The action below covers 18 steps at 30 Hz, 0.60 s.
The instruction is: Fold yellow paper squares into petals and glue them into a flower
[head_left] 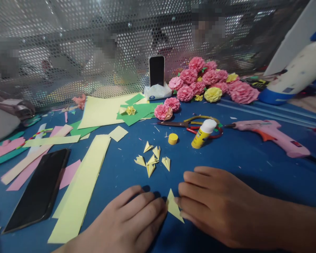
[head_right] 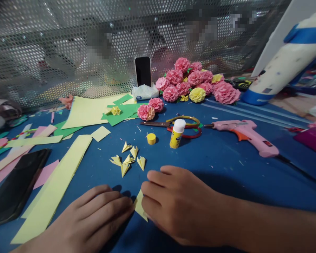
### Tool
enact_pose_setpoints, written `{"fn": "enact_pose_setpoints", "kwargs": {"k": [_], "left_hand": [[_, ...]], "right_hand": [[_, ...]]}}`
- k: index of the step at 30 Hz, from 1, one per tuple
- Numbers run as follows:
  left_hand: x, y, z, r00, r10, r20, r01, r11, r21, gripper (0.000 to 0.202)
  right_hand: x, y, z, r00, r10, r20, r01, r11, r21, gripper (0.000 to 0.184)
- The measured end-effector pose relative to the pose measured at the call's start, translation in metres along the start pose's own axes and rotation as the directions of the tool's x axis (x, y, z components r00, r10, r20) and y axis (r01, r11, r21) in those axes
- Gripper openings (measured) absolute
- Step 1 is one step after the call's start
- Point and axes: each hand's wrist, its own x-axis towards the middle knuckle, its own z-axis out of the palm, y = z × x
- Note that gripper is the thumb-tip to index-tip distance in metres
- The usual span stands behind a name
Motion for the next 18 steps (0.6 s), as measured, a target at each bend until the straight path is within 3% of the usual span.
{"fn": "enact_pose_setpoints", "kwargs": {"k": [3,4,9,13,18], "left_hand": [[-0.002,0.0,-0.002,1.0,-0.004,0.018,0.005,1.0,-0.018,0.036],[-0.003,0.0,-0.002,1.0,-0.005,0.014,0.005,1.0,-0.028,0.038],[-0.006,0.001,0.01,0.999,-0.052,-0.007,0.051,0.994,-0.1,0.04],[-0.007,0.0,0.016,0.997,-0.074,-0.011,0.071,0.977,-0.199,0.044],[-0.005,-0.003,0.012,0.999,-0.047,0.017,0.049,0.978,-0.203,0.043]], "right_hand": [[-0.001,0.001,0.007,0.997,0.058,-0.052,-0.055,0.997,0.063,0.042],[-0.001,0.001,0.008,0.996,0.069,-0.05,-0.064,0.993,0.094,0.045],[0.002,0.006,0.007,0.994,0.104,-0.015,-0.097,0.963,0.252,0.013],[0.005,0.016,0.006,0.984,0.161,0.076,-0.178,0.899,0.401,0.014],[0.01,0.02,0.01,0.952,0.263,0.16,-0.307,0.773,0.555,0.02]]}}
